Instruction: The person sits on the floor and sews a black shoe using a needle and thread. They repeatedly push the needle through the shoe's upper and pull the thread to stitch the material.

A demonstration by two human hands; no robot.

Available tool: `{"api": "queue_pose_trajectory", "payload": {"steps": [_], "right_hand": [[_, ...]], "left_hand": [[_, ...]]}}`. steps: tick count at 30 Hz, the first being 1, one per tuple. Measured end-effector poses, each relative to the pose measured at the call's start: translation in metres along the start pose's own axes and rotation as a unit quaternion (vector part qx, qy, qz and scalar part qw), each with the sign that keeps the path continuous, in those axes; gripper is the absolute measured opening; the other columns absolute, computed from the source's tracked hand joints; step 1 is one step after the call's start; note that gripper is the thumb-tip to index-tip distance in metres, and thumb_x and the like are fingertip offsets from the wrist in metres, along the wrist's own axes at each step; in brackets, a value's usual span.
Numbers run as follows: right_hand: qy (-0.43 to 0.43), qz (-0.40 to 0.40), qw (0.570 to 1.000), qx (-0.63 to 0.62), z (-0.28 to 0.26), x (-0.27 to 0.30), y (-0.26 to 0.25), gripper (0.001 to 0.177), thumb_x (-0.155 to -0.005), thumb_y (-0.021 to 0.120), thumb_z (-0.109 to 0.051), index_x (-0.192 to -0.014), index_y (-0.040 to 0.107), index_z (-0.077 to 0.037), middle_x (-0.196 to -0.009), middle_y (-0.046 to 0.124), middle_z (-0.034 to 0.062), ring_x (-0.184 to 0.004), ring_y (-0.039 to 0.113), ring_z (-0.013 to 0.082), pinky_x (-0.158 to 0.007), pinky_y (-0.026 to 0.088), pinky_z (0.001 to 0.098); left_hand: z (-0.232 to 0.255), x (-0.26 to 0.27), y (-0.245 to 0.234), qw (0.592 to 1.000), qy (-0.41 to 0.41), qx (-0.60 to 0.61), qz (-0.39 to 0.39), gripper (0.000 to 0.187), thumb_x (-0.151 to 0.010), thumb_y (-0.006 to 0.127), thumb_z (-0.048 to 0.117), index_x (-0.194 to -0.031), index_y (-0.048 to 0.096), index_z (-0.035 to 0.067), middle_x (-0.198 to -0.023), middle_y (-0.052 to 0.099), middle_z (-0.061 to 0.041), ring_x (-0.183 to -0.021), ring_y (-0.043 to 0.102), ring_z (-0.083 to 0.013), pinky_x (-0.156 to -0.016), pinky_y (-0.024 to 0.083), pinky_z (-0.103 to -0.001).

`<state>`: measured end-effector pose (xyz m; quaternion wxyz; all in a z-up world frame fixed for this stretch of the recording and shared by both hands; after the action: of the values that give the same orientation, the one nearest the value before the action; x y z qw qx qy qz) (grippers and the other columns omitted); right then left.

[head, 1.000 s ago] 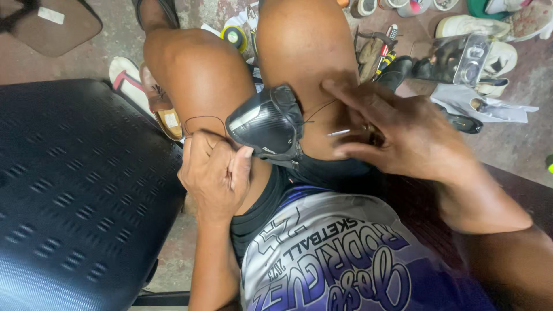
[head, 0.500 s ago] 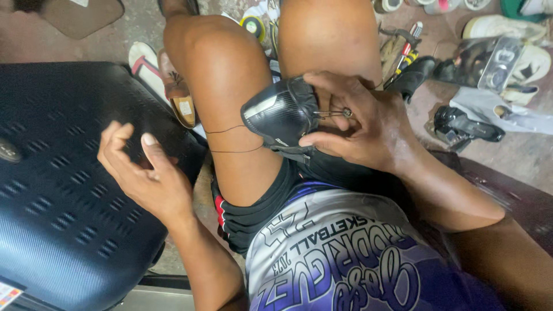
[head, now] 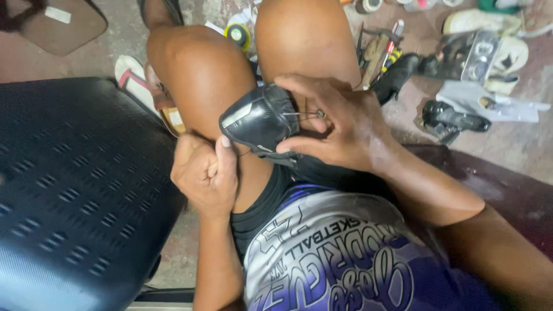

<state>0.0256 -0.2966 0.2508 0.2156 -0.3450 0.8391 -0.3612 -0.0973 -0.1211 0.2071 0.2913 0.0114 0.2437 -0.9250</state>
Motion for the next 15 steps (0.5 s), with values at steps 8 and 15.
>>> {"api": "queue_pose_trajectory", "payload": {"steps": [8,15], "right_hand": [[0.175,-0.143,0.973,-0.051,0.043,0.020,-0.005,0.039,-0.087,0.086,-0.034,-0.115,0.071,-0.013,-0.079,0.069,0.0040,-0.064,0.064,0.0108,-0.057,0.052,0.0314],[-0.003,-0.019,0.941,-0.339,-0.004,-0.003,-0.024,0.016,-0.104,0.068,-0.017,-0.095,0.062,-0.006,-0.092,0.062,0.0103,-0.079,0.059,0.0130,-0.069,0.046,0.0297]], "left_hand": [[-0.002,0.003,-0.001,0.926,-0.193,0.321,-0.035,0.020,-0.104,0.053,0.017,-0.091,0.059,0.003,-0.084,0.059,-0.010,-0.065,0.056,-0.0161,-0.058,0.046,-0.024],[0.019,-0.007,0.005,0.992,-0.008,-0.044,-0.115,0.023,-0.094,0.075,0.010,-0.083,0.059,0.000,-0.078,0.050,-0.013,-0.071,0.052,-0.0294,-0.066,0.040,-0.039]]}}
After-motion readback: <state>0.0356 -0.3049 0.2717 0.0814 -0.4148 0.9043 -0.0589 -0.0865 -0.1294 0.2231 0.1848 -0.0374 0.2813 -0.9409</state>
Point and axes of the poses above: each hand's wrist, its own x-axis away from the middle knuckle, its own y-axis out of the palm, z = x × y, the point moved 7 cm from there along -x, towards the middle knuckle
